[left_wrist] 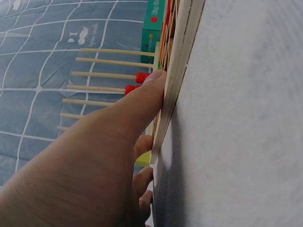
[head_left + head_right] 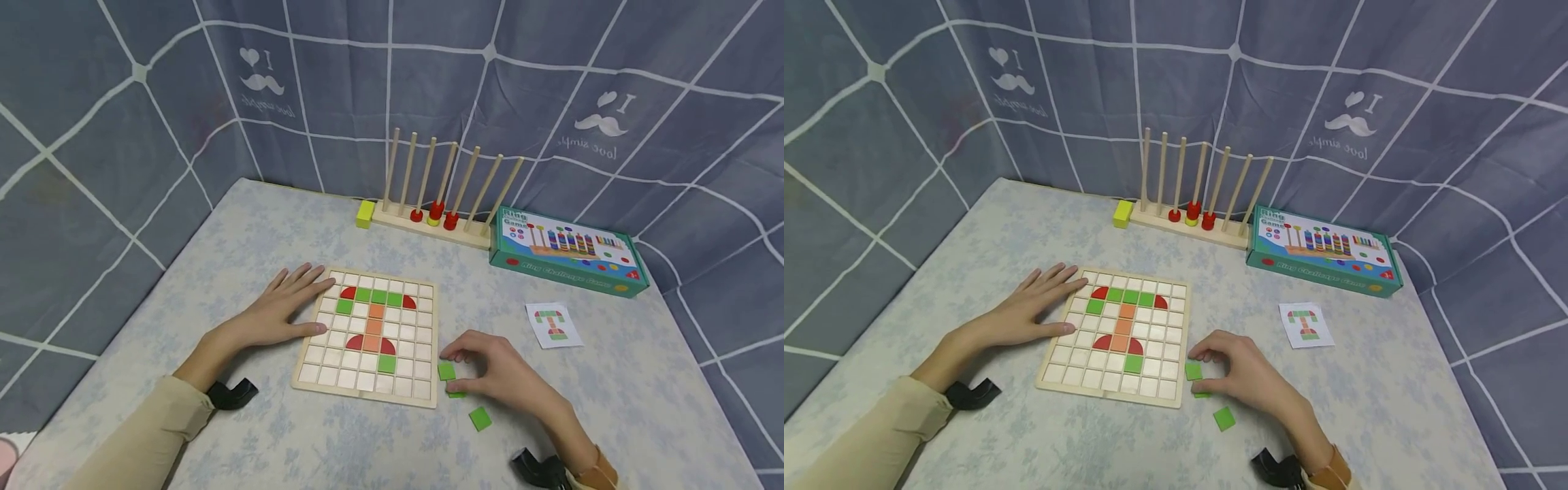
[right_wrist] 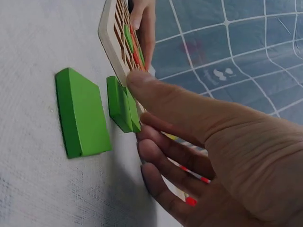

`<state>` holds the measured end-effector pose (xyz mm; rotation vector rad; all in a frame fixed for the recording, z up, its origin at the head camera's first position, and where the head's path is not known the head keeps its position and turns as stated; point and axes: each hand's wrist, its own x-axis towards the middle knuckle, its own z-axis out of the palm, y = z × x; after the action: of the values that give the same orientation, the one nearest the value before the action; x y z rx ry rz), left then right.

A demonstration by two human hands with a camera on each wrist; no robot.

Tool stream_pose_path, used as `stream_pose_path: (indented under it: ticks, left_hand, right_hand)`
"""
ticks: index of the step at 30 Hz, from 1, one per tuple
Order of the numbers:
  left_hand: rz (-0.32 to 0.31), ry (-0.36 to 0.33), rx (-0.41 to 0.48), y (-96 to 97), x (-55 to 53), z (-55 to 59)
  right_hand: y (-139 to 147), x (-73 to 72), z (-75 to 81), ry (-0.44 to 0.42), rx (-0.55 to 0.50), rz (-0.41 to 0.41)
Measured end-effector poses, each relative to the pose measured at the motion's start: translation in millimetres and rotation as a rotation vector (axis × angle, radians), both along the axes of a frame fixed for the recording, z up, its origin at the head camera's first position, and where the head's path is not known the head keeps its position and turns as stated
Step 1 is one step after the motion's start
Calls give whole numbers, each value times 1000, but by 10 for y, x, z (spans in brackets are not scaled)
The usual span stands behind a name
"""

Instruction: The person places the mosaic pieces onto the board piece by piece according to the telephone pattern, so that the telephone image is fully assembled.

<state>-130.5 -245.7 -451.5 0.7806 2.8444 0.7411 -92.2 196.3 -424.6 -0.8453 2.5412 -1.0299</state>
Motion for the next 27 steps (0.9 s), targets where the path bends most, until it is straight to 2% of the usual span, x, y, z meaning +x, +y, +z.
stream_pose_path:
  ticks: [5,10,22,27]
  left_hand:
    - [8,-4,-4,-6,27,11]
    - [11,-3,2,-10,49,8]
    - [5,9,2,-12,33,9]
    - [1,14,11,8,9,16]
  right_hand:
    - [-7,1,-8,-11,6,69]
    - [-1,-9,-5,-30,-7,82]
    - [-3,-9,-16,-65,-56,24]
    - [-42,-29,25,-106,-78,-5]
